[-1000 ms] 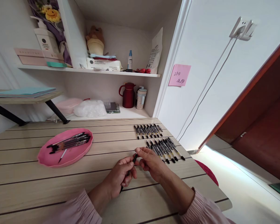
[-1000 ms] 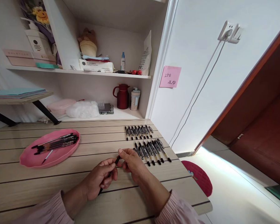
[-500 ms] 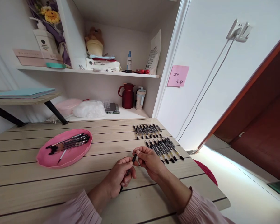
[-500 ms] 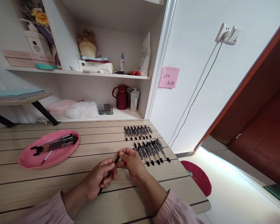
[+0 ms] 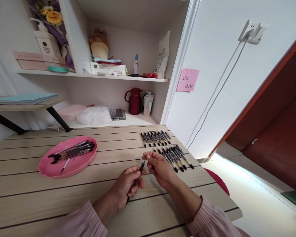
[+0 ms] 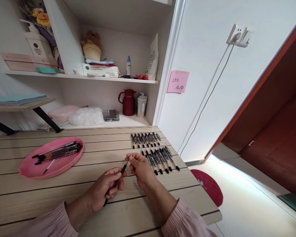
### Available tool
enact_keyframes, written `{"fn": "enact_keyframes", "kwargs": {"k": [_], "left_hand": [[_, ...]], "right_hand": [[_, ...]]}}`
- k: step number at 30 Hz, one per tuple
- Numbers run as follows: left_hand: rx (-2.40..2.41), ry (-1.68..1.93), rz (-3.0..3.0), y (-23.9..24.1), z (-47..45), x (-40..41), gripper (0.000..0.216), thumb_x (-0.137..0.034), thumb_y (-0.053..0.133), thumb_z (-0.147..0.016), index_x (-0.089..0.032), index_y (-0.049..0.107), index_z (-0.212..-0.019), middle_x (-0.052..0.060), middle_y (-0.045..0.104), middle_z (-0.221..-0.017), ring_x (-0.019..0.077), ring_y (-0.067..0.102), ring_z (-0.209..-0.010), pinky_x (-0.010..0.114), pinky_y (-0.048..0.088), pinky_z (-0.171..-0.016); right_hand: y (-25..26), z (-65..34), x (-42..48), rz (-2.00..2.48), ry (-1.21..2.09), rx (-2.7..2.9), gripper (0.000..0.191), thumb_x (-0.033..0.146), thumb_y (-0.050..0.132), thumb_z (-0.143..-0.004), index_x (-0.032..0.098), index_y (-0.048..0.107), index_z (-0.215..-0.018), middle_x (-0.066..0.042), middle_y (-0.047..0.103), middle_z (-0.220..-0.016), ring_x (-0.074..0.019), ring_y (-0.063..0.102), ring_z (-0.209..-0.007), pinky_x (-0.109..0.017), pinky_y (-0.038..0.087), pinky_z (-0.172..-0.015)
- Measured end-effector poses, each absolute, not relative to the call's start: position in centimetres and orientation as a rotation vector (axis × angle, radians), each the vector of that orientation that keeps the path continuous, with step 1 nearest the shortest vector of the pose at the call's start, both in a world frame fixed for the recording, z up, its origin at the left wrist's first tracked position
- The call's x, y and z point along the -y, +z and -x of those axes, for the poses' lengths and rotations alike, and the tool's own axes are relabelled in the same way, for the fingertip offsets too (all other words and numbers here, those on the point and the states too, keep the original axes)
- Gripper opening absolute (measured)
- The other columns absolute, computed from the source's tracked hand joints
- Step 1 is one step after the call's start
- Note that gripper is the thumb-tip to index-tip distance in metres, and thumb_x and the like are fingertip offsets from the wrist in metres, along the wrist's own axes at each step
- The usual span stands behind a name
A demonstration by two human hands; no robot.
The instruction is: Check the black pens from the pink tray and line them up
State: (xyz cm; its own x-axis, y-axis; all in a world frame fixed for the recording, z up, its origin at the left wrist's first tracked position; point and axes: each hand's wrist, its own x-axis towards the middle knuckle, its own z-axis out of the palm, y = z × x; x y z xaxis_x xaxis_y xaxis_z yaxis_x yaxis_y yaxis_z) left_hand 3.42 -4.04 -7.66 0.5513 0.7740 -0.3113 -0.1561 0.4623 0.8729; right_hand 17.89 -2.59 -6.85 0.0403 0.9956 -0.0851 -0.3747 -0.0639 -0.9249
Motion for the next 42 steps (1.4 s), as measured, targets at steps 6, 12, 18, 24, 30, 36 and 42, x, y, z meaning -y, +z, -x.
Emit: {"fn": "enact_keyframes", "kwargs": {"k": [6, 12, 18, 24, 30, 36, 42], "left_hand": [[-0.809, 0.675, -0.895, -7.7, -3.3, 4.0, 0.017, -0.03, 0.053, -0.071, -0.017, 0.053, -0.082, -0.004, 0.053, -0.052, 0.001, 0.024, -0.031, 0.016, 0.007, -0.035], [-0.807, 0.665, -0.898, -7.8, -3.3, 4.0, 0.016, -0.028, 0.052, -0.071, -0.016, 0.053, -0.082, -0.003, 0.053, -0.052, 0.0009, 0.025, -0.031, 0.016, 0.008, -0.034], [-0.795, 0.672, -0.911, -7.7, -3.3, 3.9, 0.017, -0.028, 0.053, -0.071, -0.015, 0.054, -0.082, -0.003, 0.053, -0.053, 0.0007, 0.025, -0.031, 0.015, 0.008, -0.033], [-0.785, 0.658, -0.908, -8.0, -3.3, 3.8, 0.017, -0.028, 0.054, -0.071, -0.016, 0.054, -0.082, -0.003, 0.054, -0.053, 0.0007, 0.025, -0.03, 0.015, 0.008, -0.033], [-0.793, 0.65, -0.918, -8.0, -3.3, 3.8, 0.014, -0.026, 0.05, -0.073, -0.016, 0.053, -0.082, -0.003, 0.053, -0.053, 0.0007, 0.025, -0.031, 0.015, 0.009, -0.033], [-0.782, 0.64, -0.931, -8.2, -3.2, 3.7, 0.013, -0.025, 0.047, -0.075, -0.016, 0.053, -0.083, -0.003, 0.054, -0.053, 0.0006, 0.024, -0.031, 0.015, 0.009, -0.033], [-0.788, 0.668, -0.912, -8.1, -3.3, 3.8, 0.016, -0.028, 0.052, -0.074, -0.015, 0.054, -0.083, -0.003, 0.054, -0.054, 0.001, 0.027, -0.03, 0.015, 0.011, -0.032]], "right_hand": [[-5.9, -20.9, 2.1, 1.202, 1.079, 0.952, 0.03, 0.034, 0.067, -0.058, 0.016, 0.06, -0.081, 0.002, 0.055, -0.061, -0.0057, 0.041, -0.043, -0.02, 0.028, -0.041], [-7.5, -23.7, 4.6, 1.68, 0.571, 1.569, 0.011, 0.025, 0.053, -0.068, 0.018, 0.062, -0.067, 0.0, 0.059, -0.056, -0.0135, 0.052, -0.052, -0.025, 0.036, -0.05], [-8.1, -24.1, 5.4, 1.785, 0.307, 1.794, 0.02, 0.017, 0.047, -0.072, 0.018, 0.067, -0.075, -0.005, 0.067, -0.078, -0.0185, 0.059, -0.074, -0.026, 0.038, -0.064], [-8.2, -23.4, 5.3, 1.911, 0.147, 1.952, 0.019, 0.017, 0.046, -0.079, 0.018, 0.065, -0.077, -0.007, 0.066, -0.076, -0.0183, 0.059, -0.076, -0.025, 0.033, -0.062], [-8.4, -22.7, 5.5, 2.062, -0.036, 2.054, 0.022, 0.023, 0.043, -0.085, 0.02, 0.063, -0.077, -0.005, 0.064, -0.082, -0.0149, 0.058, -0.07, -0.025, 0.027, -0.055], [-8.8, -22.5, 5.2, 2.054, -0.117, 2.088, 0.023, 0.024, 0.041, -0.086, 0.021, 0.063, -0.08, -0.004, 0.062, -0.082, -0.0134, 0.058, -0.07, -0.025, 0.026, -0.053], [-9.3, -22.6, 4.6, 2.099, -0.119, 2.087, 0.019, 0.024, 0.043, -0.086, 0.021, 0.06, -0.079, -0.003, 0.061, -0.085, -0.0125, 0.057, -0.069, -0.025, 0.025, -0.051]]}}
